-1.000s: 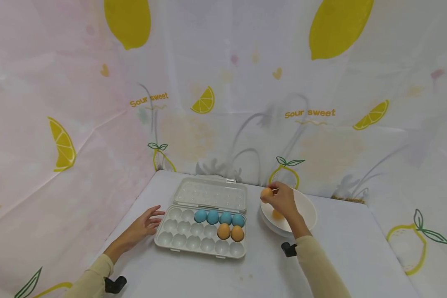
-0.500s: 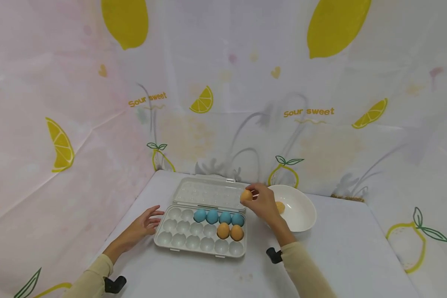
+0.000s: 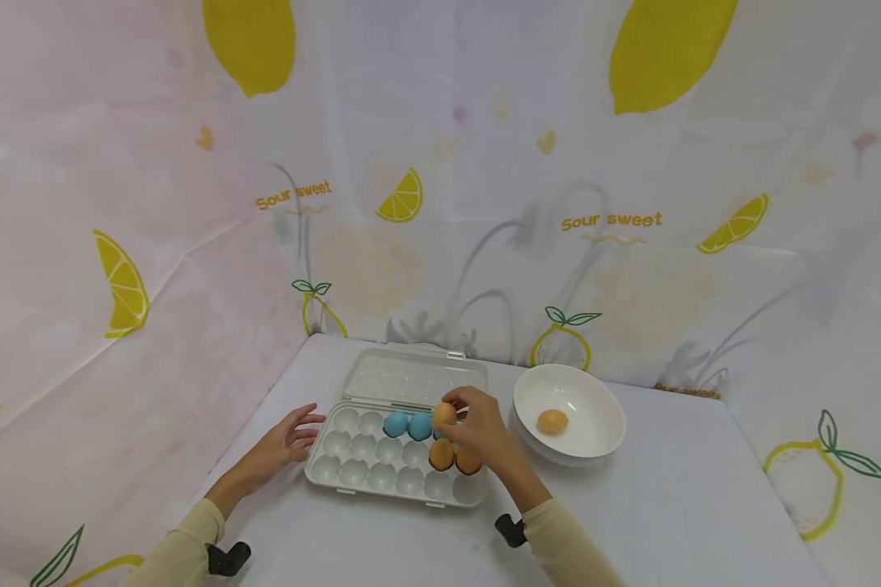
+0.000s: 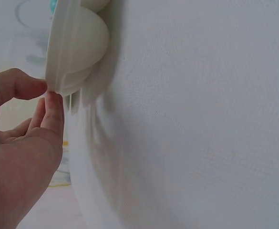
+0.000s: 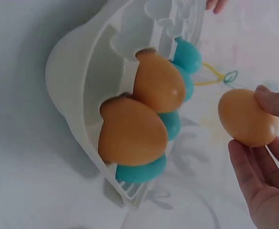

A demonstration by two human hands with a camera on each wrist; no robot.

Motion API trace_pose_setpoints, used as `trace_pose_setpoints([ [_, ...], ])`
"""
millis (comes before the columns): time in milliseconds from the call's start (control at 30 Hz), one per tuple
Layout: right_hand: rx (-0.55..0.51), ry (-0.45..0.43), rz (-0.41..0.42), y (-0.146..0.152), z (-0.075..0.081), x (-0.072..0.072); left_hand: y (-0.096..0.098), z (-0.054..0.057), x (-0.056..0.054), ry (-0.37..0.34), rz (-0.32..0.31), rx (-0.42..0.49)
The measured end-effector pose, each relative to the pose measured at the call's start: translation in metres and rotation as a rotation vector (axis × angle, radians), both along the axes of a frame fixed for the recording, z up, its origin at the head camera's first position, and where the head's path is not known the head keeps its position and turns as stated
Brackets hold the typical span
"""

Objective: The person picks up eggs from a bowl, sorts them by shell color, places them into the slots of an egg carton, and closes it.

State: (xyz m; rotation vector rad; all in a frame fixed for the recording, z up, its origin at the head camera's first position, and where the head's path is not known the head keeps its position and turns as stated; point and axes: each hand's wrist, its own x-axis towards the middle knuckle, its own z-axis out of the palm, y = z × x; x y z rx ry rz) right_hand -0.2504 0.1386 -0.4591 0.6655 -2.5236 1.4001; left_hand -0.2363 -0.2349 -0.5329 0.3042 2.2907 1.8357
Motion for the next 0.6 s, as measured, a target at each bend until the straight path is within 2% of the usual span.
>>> trace_pose_setpoints([
  [400, 0.047, 0.041, 0.140, -0.031, -0.025, 0.010, 0.000, 0.002, 0.002, 0.014, -0.018, 0.036],
  [600, 0.189, 0.072, 0.148, -0.039, -0.037, 0.010, -0.001, -0.001, 0.001, 0.019, -0.025, 0.017],
])
